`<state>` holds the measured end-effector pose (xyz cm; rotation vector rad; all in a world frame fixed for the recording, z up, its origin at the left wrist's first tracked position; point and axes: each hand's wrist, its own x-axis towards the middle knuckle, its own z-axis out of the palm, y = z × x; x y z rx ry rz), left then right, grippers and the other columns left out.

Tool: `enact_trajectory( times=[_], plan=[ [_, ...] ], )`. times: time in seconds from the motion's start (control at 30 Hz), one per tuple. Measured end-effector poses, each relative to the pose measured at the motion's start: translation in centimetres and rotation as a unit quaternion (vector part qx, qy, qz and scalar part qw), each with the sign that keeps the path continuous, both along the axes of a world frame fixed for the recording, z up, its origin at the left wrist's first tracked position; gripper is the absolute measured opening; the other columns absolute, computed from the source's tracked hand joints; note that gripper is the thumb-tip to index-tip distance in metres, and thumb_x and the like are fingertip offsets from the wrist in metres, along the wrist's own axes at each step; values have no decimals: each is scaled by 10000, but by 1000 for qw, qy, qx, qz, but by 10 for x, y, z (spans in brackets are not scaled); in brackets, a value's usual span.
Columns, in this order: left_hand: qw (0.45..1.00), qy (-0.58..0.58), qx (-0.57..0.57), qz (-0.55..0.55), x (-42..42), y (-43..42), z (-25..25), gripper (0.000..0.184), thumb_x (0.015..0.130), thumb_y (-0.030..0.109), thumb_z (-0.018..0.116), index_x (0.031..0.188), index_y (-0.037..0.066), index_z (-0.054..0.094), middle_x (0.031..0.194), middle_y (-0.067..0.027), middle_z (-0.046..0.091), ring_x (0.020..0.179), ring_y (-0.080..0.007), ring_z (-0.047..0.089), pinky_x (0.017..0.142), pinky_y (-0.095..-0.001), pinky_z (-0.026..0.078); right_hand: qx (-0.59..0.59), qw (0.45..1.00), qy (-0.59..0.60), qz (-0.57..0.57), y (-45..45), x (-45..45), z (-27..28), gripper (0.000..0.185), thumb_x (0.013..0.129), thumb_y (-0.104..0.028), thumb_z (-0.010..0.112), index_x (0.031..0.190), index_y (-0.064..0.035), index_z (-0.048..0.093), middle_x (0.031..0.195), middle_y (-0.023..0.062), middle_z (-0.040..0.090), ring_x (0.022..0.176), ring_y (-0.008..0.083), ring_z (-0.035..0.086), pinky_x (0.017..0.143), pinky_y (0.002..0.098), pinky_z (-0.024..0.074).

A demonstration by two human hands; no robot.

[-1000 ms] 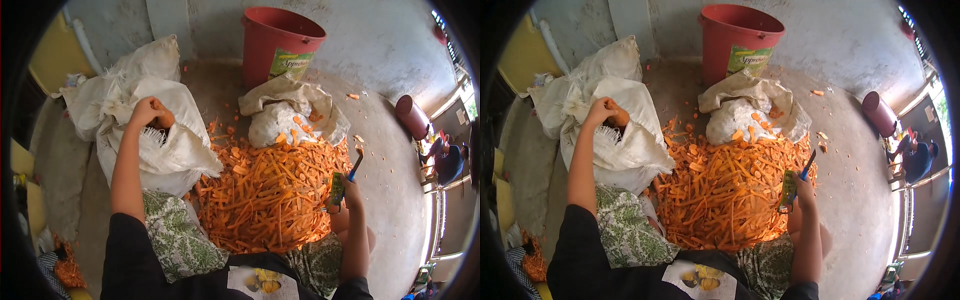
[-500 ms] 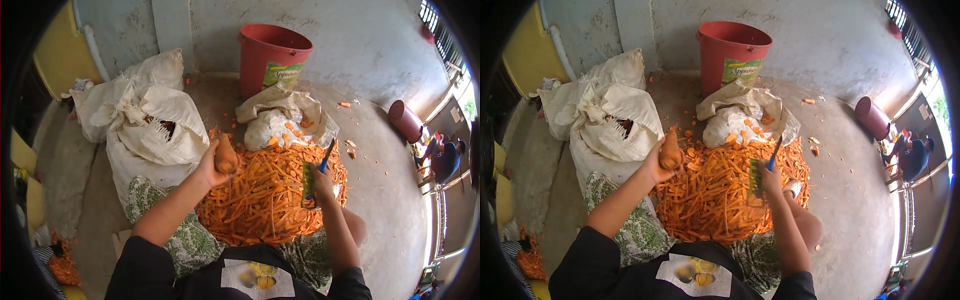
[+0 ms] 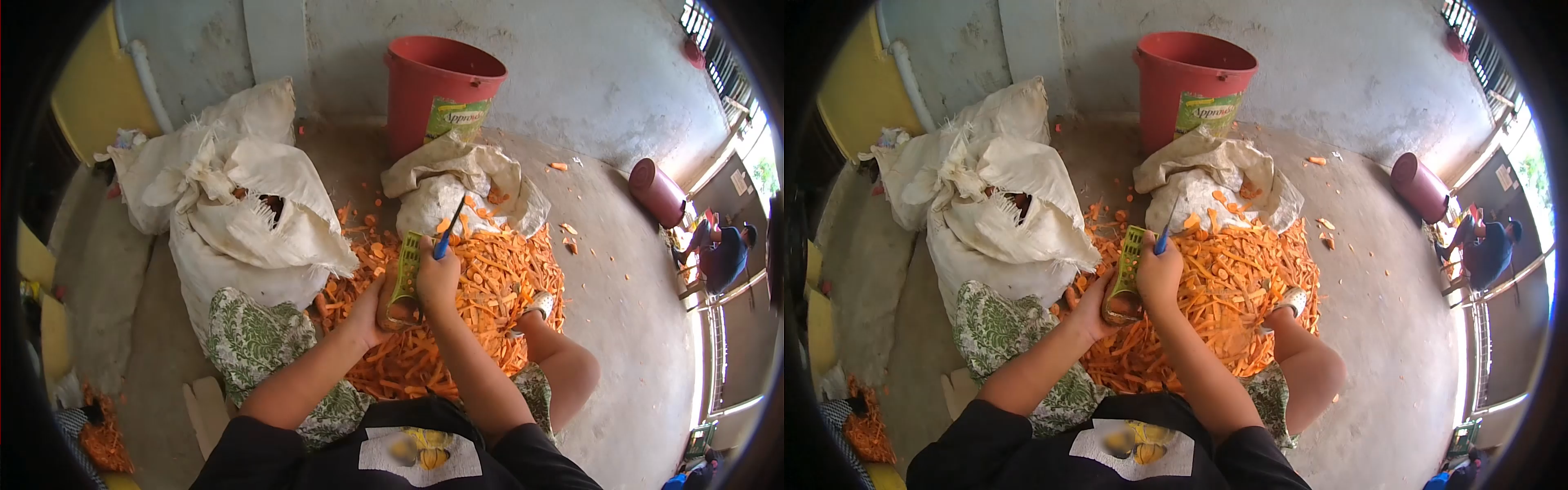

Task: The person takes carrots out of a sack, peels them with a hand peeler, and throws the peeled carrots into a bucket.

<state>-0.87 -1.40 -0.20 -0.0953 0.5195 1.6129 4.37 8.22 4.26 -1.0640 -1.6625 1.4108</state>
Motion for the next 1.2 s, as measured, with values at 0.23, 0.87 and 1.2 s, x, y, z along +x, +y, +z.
enact_trajectory(
  times=[0.23,0.87,1.2],
  plan=[
    [999,-8,-35,-32,-6,4,-14,382,923,368,255,1119,94,435,1013,-63,549,888,-189,566,736,-358,498,40,994,-95,-37,2,-4,-27,287,841,-234,510,697,14,531,533,79,500,467,159,448,483,315,374],
    [989,51,-129,-55,-4,22,-24,380,915,373,319,1031,56,493,863,-57,581,723,-143,582,631,-310,499,92,991,-80,-48,1,4,-38,225,855,-219,490,793,-8,537,589,145,527,544,275,532,531,381,413],
    [958,162,-112,-209,8,9,-21,461,887,458,348,1035,43,484,900,-112,579,751,-182,595,668,-331,504,136,951,-165,-222,122,31,-58,319,863,-253,459,695,8,532,553,100,525,487,221,502,470,350,382]
  ],
)
